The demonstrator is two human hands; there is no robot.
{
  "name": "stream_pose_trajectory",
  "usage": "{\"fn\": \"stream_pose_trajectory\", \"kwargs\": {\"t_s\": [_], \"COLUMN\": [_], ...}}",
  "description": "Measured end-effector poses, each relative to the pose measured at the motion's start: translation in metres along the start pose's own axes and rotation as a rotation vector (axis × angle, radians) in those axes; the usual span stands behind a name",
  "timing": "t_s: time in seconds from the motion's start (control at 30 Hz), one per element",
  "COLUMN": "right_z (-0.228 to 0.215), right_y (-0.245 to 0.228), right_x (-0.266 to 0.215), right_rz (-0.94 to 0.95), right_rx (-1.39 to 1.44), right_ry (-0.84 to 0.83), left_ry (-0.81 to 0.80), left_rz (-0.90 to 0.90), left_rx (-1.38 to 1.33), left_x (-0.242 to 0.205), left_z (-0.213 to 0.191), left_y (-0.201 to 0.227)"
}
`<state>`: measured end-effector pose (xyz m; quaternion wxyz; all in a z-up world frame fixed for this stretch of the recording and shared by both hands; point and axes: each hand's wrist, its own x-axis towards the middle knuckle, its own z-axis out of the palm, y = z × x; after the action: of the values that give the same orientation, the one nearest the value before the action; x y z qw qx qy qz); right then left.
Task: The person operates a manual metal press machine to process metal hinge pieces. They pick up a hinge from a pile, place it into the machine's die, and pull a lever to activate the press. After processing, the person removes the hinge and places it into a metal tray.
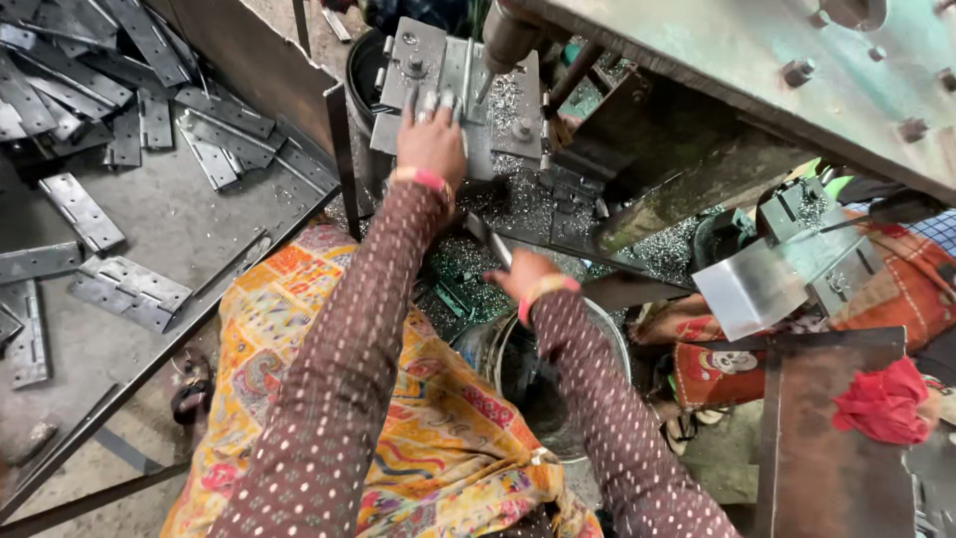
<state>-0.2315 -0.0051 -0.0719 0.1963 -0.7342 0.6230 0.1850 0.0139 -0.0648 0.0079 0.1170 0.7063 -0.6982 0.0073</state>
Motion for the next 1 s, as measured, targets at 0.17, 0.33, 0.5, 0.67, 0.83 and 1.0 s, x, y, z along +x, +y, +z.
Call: {"fn": "stream_pose_trajectory", "kwargs": {"t_s": [0.17, 0.33, 0.5, 0.67, 0.83, 1.0], "right_z": [0.022, 0.085, 0.019, -0.046, -0.038, -0.032], "right_y": [0.006, 0.019, -0.001, -0.022, -0.012, -0.011], "right_x": [-0.005, 0.007, -0.03, -0.061, -0.058, -0.059], "right_rz": [-0.04, -0.167, 0.038, -0.135, -0.2, -0.275], "right_rx": [0.061, 0.129, 0.169, 0.309, 0.469, 0.576], "right_ry": [0.0, 0.186, -0.006, 0.585, 0.74, 0.93], "left_ry": [-0.033, 0.041, 0.013, -0.117, 0.511, 0.464], "left_rz": [-0.059, -0.028, 0.044, 0.107, 0.076, 0.266], "left_rx": [-0.06, -0.027, 0.042, 0.177, 0.122, -0.175], "left_x": [0.017, 0.024, 0.018, -0.049, -0.13, -0.105], "left_z": [-0.002, 0.008, -0.005, -0.037, -0.031, -0.032], "left_y": [-0.008, -0.017, -0.012, 0.021, 0.042, 0.018]}}
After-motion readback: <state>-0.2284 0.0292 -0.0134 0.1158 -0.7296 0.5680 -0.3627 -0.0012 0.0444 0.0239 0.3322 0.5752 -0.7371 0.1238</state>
